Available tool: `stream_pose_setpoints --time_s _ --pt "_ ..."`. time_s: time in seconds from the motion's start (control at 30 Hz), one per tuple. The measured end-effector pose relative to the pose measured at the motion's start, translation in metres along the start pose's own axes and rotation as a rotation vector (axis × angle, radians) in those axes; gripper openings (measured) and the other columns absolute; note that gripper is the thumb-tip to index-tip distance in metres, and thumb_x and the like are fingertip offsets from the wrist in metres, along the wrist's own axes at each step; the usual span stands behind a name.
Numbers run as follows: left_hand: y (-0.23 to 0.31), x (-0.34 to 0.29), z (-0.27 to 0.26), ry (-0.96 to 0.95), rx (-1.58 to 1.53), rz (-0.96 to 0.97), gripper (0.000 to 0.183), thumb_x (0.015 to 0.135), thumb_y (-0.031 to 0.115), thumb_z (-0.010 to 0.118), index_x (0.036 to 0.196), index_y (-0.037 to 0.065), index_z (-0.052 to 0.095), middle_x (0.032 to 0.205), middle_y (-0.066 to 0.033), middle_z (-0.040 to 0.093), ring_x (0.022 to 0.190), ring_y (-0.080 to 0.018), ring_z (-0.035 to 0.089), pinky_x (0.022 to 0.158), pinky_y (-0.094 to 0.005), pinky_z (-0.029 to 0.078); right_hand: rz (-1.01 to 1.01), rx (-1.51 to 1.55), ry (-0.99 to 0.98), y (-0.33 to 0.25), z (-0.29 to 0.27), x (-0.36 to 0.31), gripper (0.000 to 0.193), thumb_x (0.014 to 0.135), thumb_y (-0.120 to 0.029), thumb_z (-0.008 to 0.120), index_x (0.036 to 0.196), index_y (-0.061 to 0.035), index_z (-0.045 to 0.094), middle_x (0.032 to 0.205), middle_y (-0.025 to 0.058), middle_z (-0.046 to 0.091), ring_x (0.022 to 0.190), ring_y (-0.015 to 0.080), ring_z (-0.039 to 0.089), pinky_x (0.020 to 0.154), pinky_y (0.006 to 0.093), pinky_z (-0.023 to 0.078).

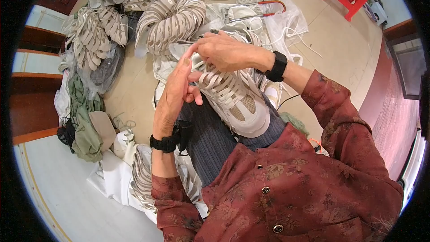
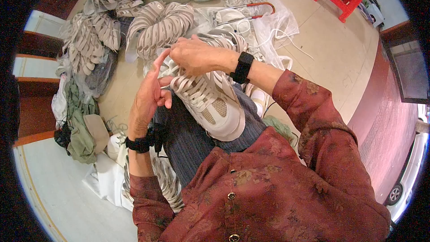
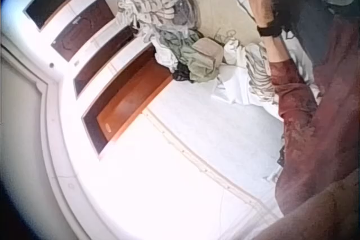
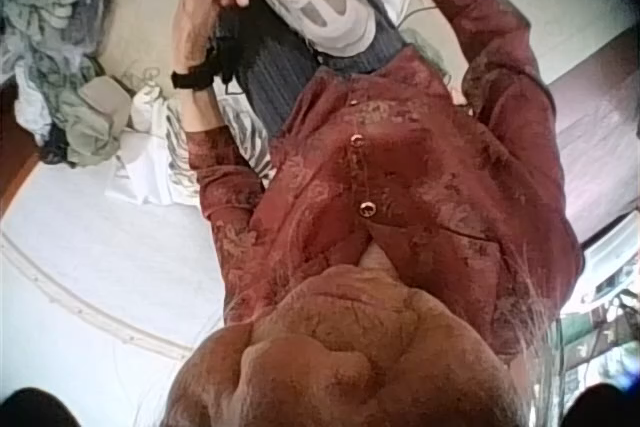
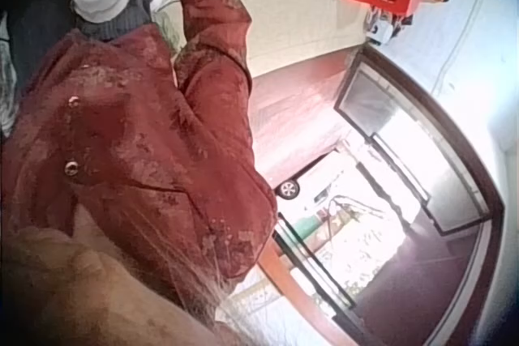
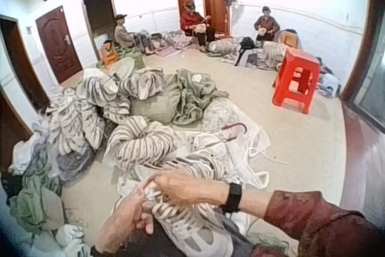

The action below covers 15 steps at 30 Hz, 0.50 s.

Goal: The recorder is lacing a white and beige sneaker while sitting in a workspace.

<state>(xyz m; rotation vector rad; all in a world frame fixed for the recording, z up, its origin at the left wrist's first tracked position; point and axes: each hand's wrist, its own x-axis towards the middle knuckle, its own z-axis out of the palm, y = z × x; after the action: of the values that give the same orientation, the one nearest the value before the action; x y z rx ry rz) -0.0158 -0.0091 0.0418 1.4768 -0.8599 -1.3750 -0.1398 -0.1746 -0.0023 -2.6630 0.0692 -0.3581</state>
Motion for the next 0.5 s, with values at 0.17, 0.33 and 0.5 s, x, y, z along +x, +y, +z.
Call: stream_pose_setpoints --time_s 0.17,0.33,0.5 --pt "-0.004 -0.003 -0.004 0.058 0.005 -0.024 0.075 0.098 0.065 0.034 0.155 0.018 0.024 0.089 -0.0035 0.063 0.048 -0.0055 0.050 0.040 -0.0158 0.030 0.090 -0.034 0.030 -0.002 -0.005 0.005 0.012 0.072 -0.008 0.067 0.080 -0.0014 0.061 0.095 0.0111 0.063 0.092 0.0289 0.059 0.076 0.0479 0.043" --pt "-0.010 -0.001 -0.005 0.036 -0.049 -0.008 0.073 0.098 0.063 0.036 0.155 0.018 0.026 0.097 -0.0072 0.068 0.049 -0.0053 0.050 0.040 -0.0159 0.031 0.156 0.269 0.032 0.022 -0.009 0.001 0.005 0.078 -0.004 0.060 0.077 0.0009 0.057 0.080 0.0124 0.060 0.080 0.0276 0.059 0.070 0.0396 0.045" --pt "-0.012 -0.003 -0.008 0.027 -0.074 -0.005 0.071 0.099 0.061 0.036 0.154 0.017 0.027 0.096 -0.0064 0.069 0.050 -0.0053 0.050 0.041 -0.0159 0.031 0.200 0.463 0.086 0.017 -0.025 -0.008 0.017 0.080 -0.015 0.064 0.083 0.0011 0.067 0.070 0.0124 0.064 0.069 0.0248 0.064 0.062 0.0381 0.048"
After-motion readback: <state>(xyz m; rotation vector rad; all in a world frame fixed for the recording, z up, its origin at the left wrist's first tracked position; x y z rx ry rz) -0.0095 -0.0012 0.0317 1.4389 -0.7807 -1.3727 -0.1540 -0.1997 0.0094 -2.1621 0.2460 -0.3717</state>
